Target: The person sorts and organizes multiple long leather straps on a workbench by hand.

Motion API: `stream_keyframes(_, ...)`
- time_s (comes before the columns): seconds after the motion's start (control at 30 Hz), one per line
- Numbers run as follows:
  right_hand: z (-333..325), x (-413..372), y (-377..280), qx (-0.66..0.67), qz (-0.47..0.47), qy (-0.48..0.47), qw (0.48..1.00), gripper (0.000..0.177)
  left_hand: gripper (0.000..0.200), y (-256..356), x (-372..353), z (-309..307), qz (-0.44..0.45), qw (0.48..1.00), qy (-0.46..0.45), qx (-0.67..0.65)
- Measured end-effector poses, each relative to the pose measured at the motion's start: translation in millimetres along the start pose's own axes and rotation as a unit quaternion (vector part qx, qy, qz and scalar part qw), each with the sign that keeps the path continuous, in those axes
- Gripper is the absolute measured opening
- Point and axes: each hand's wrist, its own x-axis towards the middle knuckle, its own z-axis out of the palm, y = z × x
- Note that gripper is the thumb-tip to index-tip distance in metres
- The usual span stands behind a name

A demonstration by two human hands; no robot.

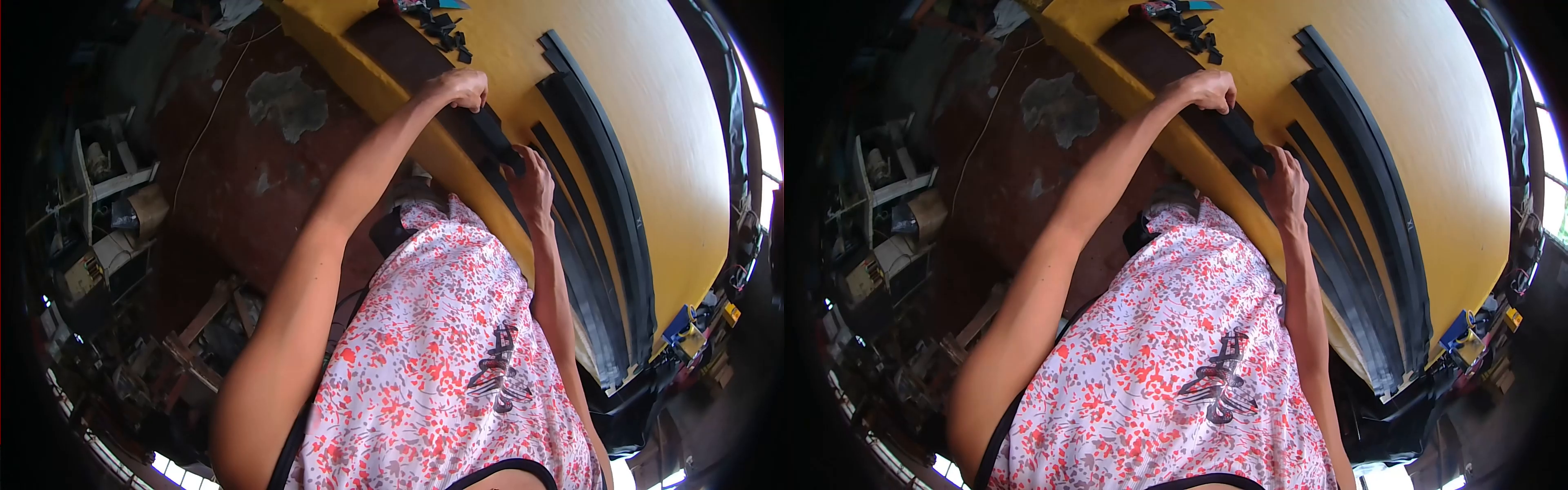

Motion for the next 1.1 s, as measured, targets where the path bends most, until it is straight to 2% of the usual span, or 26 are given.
stream_keyframes(0.2,-1,-1,-1,0.023,0.010,-0.004,1.000,0.043,0.025,-6,4,7,0.004,1.000,0.021,0.022)
stream_keyframes(0.3,-1,-1,-3,0.025,0.008,-0.005,1.000,0.042,0.031,-4,1,8,0.019,0.998,0.031,0.047)
stream_keyframes(0.47,-5,0,-8,0.048,0.029,0.005,0.998,0.042,0.048,9,-28,5,0.114,0.974,0.067,0.186)
stream_keyframes(0.5,-7,0,-8,0.048,0.030,0.006,0.998,0.042,0.048,9,-30,8,0.115,0.973,0.066,0.187)
stream_keyframes(0.57,-11,0,-10,0.080,0.036,0.017,0.996,0.041,0.048,4,-30,19,0.178,0.950,0.119,0.229)
stream_keyframes(0.67,-16,-1,-9,0.112,0.040,0.021,0.993,0.040,0.045,-6,-21,32,0.225,0.940,0.143,0.214)
stream_keyframes(0.9,-20,-3,-5,0.158,0.042,0.023,0.986,0.042,0.037,7,-27,10,0.259,0.940,0.129,0.179)
stream_keyframes(0.97,-14,-2,0,0.140,0.021,0.022,0.990,0.043,0.035,17,-31,0,0.217,0.958,0.077,0.173)
stream_keyframes(1.1,-12,-6,-6,0.110,0.036,0.009,0.993,0.044,0.034,28,-36,-8,0.224,0.953,0.081,0.188)
